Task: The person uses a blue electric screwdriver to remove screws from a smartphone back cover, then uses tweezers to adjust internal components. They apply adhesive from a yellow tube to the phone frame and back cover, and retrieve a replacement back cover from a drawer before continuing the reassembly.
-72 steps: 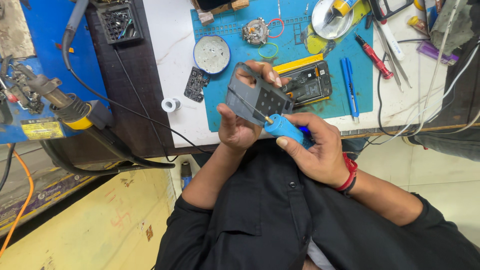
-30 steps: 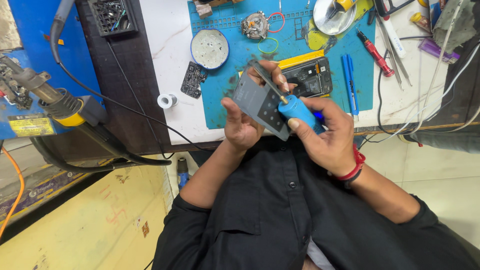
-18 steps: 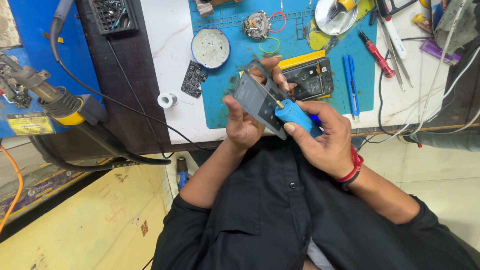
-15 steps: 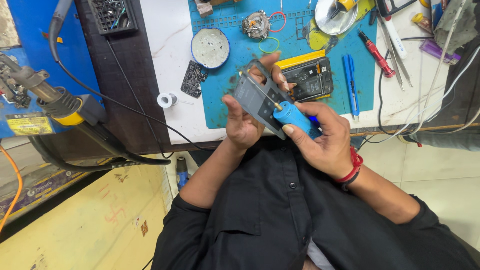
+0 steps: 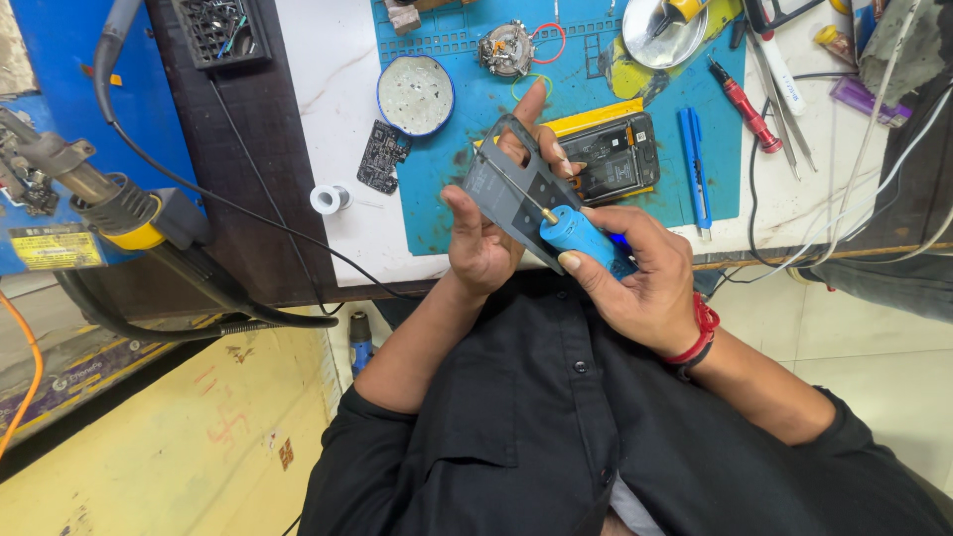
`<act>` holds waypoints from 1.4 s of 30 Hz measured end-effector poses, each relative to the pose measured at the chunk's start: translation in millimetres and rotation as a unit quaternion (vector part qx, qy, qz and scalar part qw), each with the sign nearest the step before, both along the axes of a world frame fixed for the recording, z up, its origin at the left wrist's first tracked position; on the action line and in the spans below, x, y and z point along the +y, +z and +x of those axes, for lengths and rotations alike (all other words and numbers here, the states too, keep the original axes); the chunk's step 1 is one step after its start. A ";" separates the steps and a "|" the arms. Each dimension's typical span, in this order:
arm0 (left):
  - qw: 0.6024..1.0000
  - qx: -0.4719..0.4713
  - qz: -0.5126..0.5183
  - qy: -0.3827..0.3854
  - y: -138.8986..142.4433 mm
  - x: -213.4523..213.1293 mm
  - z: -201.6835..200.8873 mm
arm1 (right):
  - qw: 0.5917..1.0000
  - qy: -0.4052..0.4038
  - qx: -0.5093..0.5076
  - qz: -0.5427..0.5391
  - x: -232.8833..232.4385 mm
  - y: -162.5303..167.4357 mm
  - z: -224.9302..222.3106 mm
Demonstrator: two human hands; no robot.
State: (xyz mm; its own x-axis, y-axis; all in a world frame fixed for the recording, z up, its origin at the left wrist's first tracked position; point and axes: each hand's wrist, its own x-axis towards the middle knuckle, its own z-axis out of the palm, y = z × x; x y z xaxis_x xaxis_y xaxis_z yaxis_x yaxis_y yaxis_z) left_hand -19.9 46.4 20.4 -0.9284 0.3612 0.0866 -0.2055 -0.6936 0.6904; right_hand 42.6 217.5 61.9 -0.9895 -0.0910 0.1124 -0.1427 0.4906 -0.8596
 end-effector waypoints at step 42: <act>0.999 -0.031 -0.010 0.004 -8.6 1.4 -1.6 | 0.941 0.094 -0.198 -0.259 10.3 -14.2 12.1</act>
